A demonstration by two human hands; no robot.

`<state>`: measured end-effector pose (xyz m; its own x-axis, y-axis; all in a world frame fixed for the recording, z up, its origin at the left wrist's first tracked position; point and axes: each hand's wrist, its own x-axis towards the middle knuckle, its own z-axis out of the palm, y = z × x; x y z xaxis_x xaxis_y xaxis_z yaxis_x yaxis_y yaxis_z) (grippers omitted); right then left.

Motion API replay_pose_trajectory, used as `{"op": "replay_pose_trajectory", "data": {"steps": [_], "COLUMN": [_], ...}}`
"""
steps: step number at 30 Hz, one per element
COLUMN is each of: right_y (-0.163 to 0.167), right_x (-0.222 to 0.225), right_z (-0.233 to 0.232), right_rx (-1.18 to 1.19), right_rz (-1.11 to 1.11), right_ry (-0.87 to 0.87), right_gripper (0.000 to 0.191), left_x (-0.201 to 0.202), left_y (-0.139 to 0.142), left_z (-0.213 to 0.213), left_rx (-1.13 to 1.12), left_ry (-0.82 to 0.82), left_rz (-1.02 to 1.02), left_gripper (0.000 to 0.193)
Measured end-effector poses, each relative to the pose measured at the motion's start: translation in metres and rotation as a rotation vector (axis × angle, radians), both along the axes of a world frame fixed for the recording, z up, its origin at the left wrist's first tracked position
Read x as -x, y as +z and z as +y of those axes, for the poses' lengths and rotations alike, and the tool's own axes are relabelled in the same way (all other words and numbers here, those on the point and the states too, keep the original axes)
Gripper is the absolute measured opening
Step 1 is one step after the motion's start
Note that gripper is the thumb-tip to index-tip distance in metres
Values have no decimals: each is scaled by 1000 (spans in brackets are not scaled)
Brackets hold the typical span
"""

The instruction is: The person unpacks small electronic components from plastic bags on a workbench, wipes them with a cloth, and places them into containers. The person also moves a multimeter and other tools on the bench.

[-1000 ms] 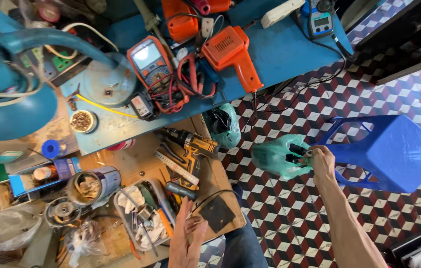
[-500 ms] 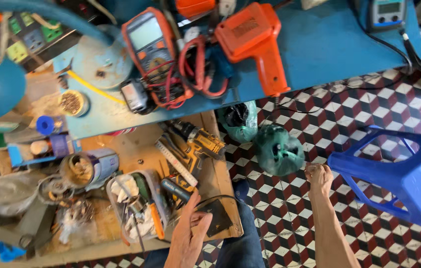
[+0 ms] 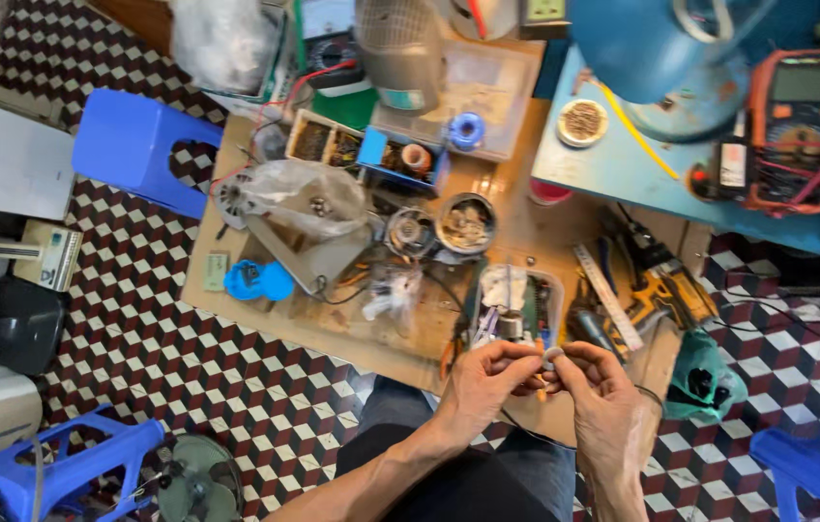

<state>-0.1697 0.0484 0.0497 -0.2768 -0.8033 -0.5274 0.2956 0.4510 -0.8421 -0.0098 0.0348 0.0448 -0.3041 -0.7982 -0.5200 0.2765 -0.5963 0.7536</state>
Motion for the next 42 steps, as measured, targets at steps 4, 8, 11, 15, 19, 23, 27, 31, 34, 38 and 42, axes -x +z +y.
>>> {"op": "replay_pose_trajectory", "data": {"steps": [4, 8, 11, 15, 19, 23, 27, 31, 34, 38, 42], "right_y": [16, 19, 21, 19, 10, -5, -20, -29, -32, -38, -44], "right_x": [-111, -186, -214, -228, -230, -228, -224, -211, -195, -176, -167], "right_z": [-16, -33, -37, -40, -41, -40, -48, -61, -66, -72, -74], "right_rx": [61, 86, 55, -49, -34, -26, -35, -43, -53, -89, -82], "right_rz": [62, -2, -102, -130, -78, -104, -155, -156, -140, -117, -143], "right_ry": [99, 81, 20, -35, -68, -185, -247, -259, -284, -305, -304], "right_gripper": [26, 25, 24, 22, 22, 20, 19, 20, 20, 19, 19], "left_x": [-112, -195, -223, -237, -241, -244, -238, -227, -222, -226, -224], "left_y": [-4, -1, 2, 0, -5, -28, -71, -102, -109, -112, -108], "left_z": [-19, -42, -52, -62, -70, -105, -160, -191, -210, -224, -225], "left_rx": [-70, -70, -47, 3, 20, 377, 455, 589, 461, 411, 294], "left_ry": [28, 7, -38, -69, -117, -65, -166, -289, -392, -507, -496], "left_rz": [83, 121, 95, 19, -68, -592, -807, -910, -865, -887, -876], "left_gripper": [30, 29, 30, 28, 31, 41, 63, 67, 63, 57, 51]}}
